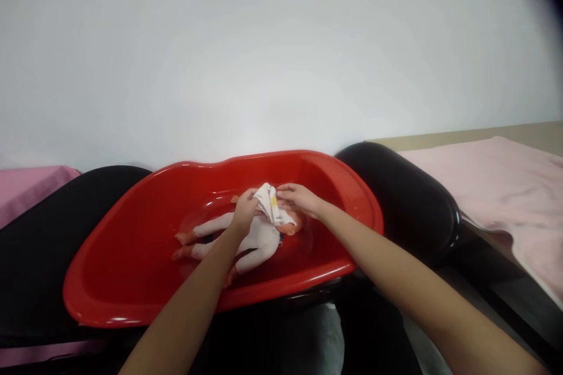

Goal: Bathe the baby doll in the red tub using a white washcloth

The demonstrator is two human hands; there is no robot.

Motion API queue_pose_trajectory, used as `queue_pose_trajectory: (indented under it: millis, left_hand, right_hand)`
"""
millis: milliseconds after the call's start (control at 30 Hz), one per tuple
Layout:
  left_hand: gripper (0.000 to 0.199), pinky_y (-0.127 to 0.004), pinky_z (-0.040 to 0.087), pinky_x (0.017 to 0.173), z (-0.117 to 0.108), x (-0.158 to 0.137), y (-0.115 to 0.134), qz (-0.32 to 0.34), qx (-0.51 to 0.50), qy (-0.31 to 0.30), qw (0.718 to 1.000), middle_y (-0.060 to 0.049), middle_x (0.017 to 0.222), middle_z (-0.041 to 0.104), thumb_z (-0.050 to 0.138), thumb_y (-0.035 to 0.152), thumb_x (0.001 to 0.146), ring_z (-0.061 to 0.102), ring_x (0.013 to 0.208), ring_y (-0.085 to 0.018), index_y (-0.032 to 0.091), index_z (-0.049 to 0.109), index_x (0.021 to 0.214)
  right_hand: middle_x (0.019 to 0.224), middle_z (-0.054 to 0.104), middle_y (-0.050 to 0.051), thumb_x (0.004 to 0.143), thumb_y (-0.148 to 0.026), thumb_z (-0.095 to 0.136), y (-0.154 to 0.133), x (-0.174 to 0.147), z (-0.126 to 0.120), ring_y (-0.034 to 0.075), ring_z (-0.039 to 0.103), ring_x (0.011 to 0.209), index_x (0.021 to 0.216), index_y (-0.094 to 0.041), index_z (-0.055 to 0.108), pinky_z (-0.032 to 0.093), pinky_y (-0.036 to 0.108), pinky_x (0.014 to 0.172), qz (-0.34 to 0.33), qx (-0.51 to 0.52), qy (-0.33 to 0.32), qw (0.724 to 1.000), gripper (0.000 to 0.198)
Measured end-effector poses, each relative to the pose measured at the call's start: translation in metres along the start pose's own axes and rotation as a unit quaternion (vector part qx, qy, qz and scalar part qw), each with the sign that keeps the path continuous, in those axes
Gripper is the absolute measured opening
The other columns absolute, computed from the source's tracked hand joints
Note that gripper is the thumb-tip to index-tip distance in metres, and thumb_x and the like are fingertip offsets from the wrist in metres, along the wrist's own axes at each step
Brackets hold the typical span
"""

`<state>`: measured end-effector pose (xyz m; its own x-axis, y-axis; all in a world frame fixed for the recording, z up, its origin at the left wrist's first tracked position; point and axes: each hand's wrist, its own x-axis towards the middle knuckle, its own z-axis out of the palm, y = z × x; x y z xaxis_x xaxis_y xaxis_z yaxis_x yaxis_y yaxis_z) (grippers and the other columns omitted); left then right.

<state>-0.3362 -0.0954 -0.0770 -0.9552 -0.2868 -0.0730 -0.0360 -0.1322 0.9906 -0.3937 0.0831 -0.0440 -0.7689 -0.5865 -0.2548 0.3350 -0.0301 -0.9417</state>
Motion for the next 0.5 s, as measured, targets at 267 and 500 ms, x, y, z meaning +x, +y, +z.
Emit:
queue_pose_trajectory:
  millis: [267,500]
  left_hand:
    - [0.029,-0.03,0.05,0.076,-0.009,0.008,-0.005,0.079,0.089,-0.036,0.992,-0.007,0.095,0.069,0.059,0.022,0.069,0.063,0.088,-0.02,0.015,0.067,0.096]
    - [0.027,-0.027,0.048,0.077,-0.009,-0.001,0.009,0.131,0.073,0.0,0.989,-0.006,0.095,0.068,0.061,0.023,0.071,0.062,0.088,-0.019,0.015,0.067,0.096]
  right_hand:
    - [0.08,0.066,0.002,0.07,-0.021,0.079,0.001,-0.004,0.005,0.012,0.057,0.067,0.093,-0.012,0.064,0.044,0.021,0.064,-0.024,-0.313,0.011,0.949,0.029]
    - [0.063,0.055,-0.003,0.076,-0.024,0.069,-0.005,0.005,0.025,0.008,0.046,0.058,0.068,-0.013,0.057,0.033,0.021,0.056,-0.037,-0.395,-0.03,0.917,0.018]
